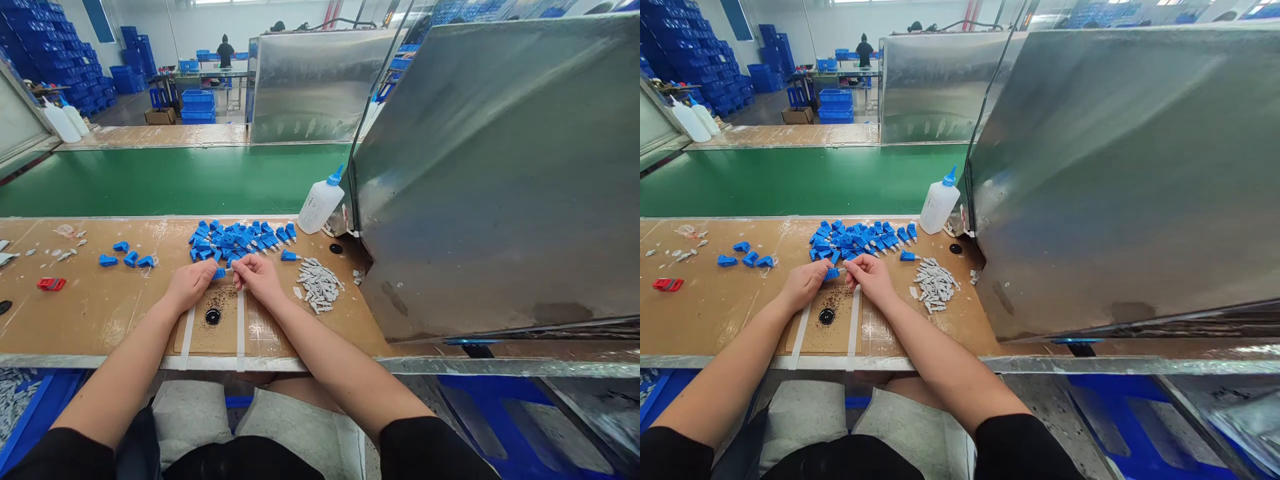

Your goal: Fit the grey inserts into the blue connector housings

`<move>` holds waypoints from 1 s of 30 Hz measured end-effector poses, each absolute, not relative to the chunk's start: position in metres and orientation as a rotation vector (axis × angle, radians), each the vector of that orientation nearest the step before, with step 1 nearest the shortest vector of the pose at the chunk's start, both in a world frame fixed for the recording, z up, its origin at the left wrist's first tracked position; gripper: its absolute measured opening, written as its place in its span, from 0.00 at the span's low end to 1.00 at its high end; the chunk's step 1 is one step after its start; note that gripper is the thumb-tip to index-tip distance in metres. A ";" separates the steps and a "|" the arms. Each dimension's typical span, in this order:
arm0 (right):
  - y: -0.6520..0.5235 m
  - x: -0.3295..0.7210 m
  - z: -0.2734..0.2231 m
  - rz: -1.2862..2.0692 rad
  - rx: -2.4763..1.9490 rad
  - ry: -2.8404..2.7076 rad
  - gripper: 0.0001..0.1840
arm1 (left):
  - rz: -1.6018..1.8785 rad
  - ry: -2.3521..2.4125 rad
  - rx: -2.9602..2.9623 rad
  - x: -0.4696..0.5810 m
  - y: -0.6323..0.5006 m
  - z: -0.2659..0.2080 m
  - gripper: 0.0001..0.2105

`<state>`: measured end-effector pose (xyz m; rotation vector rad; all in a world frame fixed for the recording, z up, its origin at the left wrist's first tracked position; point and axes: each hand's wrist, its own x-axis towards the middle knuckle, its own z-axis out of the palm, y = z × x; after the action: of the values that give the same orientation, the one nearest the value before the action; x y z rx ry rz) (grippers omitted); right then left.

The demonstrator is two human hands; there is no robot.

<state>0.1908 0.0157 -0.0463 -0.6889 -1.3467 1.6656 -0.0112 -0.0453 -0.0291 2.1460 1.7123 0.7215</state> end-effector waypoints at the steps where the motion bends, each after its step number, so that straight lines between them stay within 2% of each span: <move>1: 0.015 0.192 -0.045 1.659 -0.682 -1.344 0.23 | 0.747 1.706 2.130 -0.012 -0.045 -0.029 0.24; 5: 0.008 0.199 -0.043 1.751 -0.610 -1.481 0.24 | 1.029 1.757 1.971 -0.023 -0.042 -0.035 0.26; 8: -0.002 0.202 -0.045 1.833 -0.553 -1.798 0.24 | 1.283 1.829 1.785 -0.034 -0.038 -0.041 0.29; 10: -0.007 0.202 -0.046 1.754 -0.506 -2.046 0.23 | 1.362 1.842 1.697 -0.039 -0.036 -0.044 0.30; 17: -0.009 0.202 -0.048 1.284 -0.477 -2.427 0.16 | 1.405 1.795 1.659 -0.037 -0.036 -0.045 0.30; 25: -0.008 0.207 -0.045 1.220 -0.489 -2.438 0.11 | 1.370 1.784 1.689 -0.034 -0.037 -0.045 0.30; 30: -0.007 0.210 -0.039 1.279 -0.528 -2.225 0.11 | 1.298 1.764 1.698 -0.031 -0.039 -0.043 0.30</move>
<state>0.2097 -0.0073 -0.0392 -0.5275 -2.2250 1.2793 -0.0312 -0.0387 -0.0433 1.6985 1.7642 1.2983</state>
